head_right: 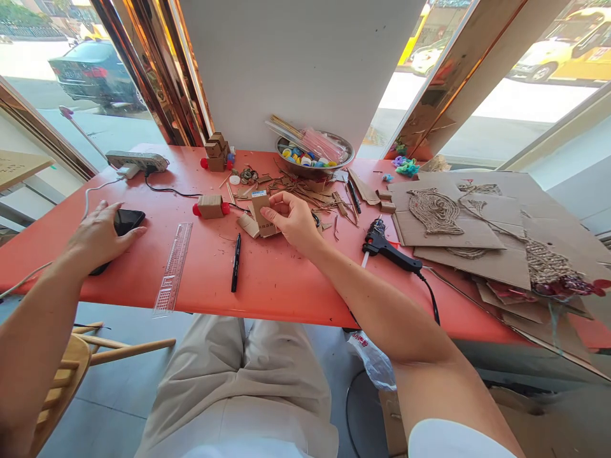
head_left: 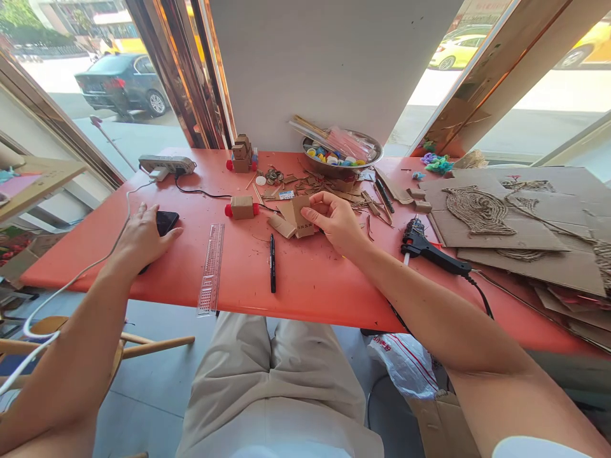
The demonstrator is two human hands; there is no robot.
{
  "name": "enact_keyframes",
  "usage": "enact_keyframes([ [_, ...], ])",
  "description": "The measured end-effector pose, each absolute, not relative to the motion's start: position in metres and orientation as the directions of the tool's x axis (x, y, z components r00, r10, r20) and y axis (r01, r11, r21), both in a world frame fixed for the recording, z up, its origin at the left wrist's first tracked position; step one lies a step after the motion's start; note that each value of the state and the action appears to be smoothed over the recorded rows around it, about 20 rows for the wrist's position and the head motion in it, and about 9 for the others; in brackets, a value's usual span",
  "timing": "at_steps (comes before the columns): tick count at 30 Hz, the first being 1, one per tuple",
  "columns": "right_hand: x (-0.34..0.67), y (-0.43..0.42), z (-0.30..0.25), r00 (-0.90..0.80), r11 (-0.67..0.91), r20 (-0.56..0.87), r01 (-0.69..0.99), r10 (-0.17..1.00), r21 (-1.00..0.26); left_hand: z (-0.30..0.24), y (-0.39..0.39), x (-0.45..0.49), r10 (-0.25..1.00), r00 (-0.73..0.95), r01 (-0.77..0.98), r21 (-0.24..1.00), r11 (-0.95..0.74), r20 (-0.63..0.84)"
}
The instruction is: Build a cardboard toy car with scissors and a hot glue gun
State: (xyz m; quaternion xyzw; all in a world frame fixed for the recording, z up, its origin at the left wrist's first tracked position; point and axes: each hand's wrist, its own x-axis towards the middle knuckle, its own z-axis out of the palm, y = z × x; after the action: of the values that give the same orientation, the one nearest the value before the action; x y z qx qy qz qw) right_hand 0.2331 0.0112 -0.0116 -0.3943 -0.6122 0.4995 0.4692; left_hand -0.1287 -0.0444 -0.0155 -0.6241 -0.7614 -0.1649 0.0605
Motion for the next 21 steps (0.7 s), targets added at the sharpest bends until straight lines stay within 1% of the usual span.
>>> enact_keyframes([
  [1,0.233,0.011,-0.012,-0.255,0.194,0.183,0.017,0.949,-0.981,-0.009,-0.048,-0.113,0.920,-0.272,0.949,0.235,0.208,0.283],
  [2,0.233,0.011,-0.013,-0.263,0.199,0.188,0.019,0.946,-0.980,-0.003,-0.052,-0.097,0.922,-0.250,0.944,0.286,0.165,0.294],
  [3,0.233,0.011,-0.013,-0.271,0.205,0.192,0.020,0.943,-0.979,0.001,-0.055,-0.080,0.929,-0.164,0.946,0.321,0.053,0.332],
  [4,0.233,0.012,-0.014,-0.277,0.209,0.195,0.022,0.941,-0.978,0.003,-0.058,-0.064,0.912,-0.071,0.936,0.344,-0.079,0.404],
  [6,0.234,0.012,-0.015,-0.281,0.211,0.194,0.028,0.940,-0.977,0.004,-0.060,-0.034,0.867,0.134,0.875,0.353,-0.331,0.480],
  [8,0.234,0.011,-0.016,-0.278,0.209,0.192,0.032,0.941,-0.977,0.002,-0.056,-0.008,0.811,0.272,0.786,0.368,-0.498,0.518],
  [9,0.234,0.011,-0.016,-0.277,0.211,0.195,0.031,0.941,-0.977,0.000,-0.051,0.003,0.798,0.311,0.744,0.390,-0.543,0.517],
  [11,0.234,0.011,-0.017,-0.273,0.226,0.213,0.016,0.938,-0.974,-0.002,-0.035,0.022,0.801,0.311,0.672,0.478,-0.565,0.511],
  [13,0.234,0.011,-0.017,-0.257,0.250,0.243,-0.005,0.936,-0.968,-0.002,-0.015,0.037,0.827,0.250,0.601,0.589,-0.540,0.503],
  [15,0.234,0.011,-0.019,-0.228,0.273,0.270,-0.018,0.936,-0.962,-0.003,0.004,0.048,0.867,0.229,0.532,0.689,-0.492,0.442],
  [17,0.235,0.011,-0.019,-0.202,0.285,0.282,-0.015,0.938,-0.958,-0.004,0.019,0.056,0.884,0.267,0.462,0.754,-0.467,0.384],
  [19,0.235,0.011,-0.020,-0.189,0.279,0.275,-0.002,0.943,-0.960,-0.009,0.027,0.060,0.885,0.308,0.380,0.807,-0.452,0.350],
  [21,0.236,0.011,-0.020,-0.182,0.269,0.262,0.019,0.948,-0.963,-0.016,0.030,0.062,0.891,0.315,0.298,0.858,-0.419,0.326],
])
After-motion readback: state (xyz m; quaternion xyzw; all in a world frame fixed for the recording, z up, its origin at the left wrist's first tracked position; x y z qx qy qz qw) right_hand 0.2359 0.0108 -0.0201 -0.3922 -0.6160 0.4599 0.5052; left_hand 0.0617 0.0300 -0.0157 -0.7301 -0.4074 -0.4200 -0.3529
